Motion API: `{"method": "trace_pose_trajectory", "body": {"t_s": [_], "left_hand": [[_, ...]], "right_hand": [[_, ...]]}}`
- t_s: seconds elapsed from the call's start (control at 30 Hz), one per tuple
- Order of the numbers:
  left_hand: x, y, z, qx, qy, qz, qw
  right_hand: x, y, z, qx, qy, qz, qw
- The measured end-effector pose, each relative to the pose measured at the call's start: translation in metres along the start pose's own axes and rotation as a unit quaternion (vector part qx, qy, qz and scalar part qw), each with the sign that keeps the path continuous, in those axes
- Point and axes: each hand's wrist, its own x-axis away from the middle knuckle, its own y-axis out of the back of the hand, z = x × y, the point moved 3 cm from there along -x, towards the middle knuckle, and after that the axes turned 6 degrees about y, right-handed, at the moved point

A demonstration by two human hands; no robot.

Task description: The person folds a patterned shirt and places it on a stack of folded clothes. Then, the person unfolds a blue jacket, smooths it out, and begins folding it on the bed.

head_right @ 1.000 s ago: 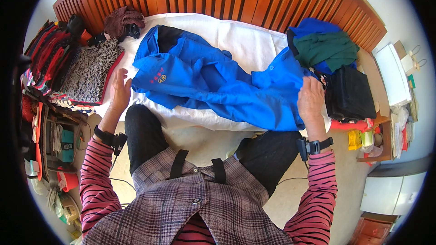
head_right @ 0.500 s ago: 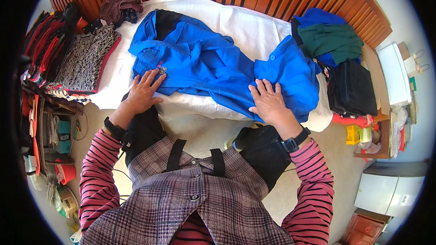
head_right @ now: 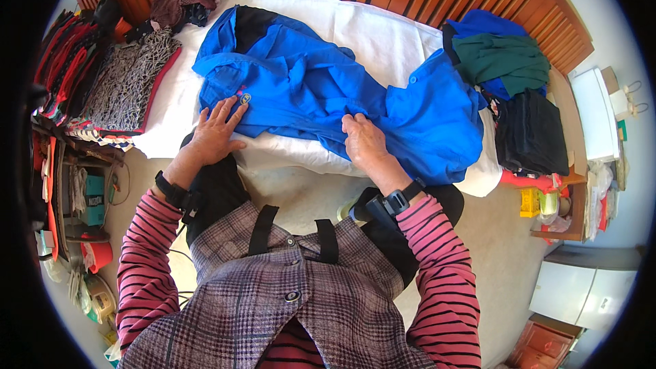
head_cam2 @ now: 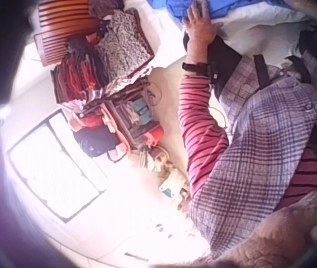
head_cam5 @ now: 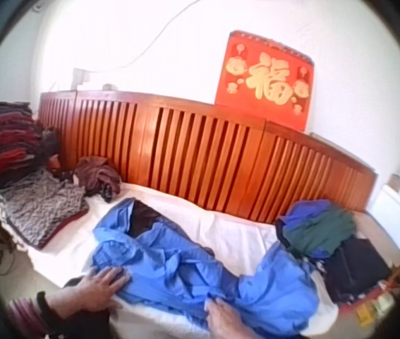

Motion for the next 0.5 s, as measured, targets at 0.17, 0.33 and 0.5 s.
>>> {"method": "trace_pose_trajectory", "body": {"t_s": [0.17,0.33,0.5], "left_hand": [[-0.021,0.010,-0.048,0.065,0.005,-0.175,0.982],[-0.048,-0.013,-0.083,0.136,0.019,-0.066,0.988],[-0.047,-0.026,-0.075,0.150,0.031,-0.093,0.984]], "right_hand": [[-0.008,-0.010,0.009,-0.093,-0.004,-0.023,0.995],[-0.014,-0.017,0.008,-0.018,-0.022,-0.008,1.000],[-0.013,-0.007,-0.009,-0.061,-0.064,0.040,0.995]]}}
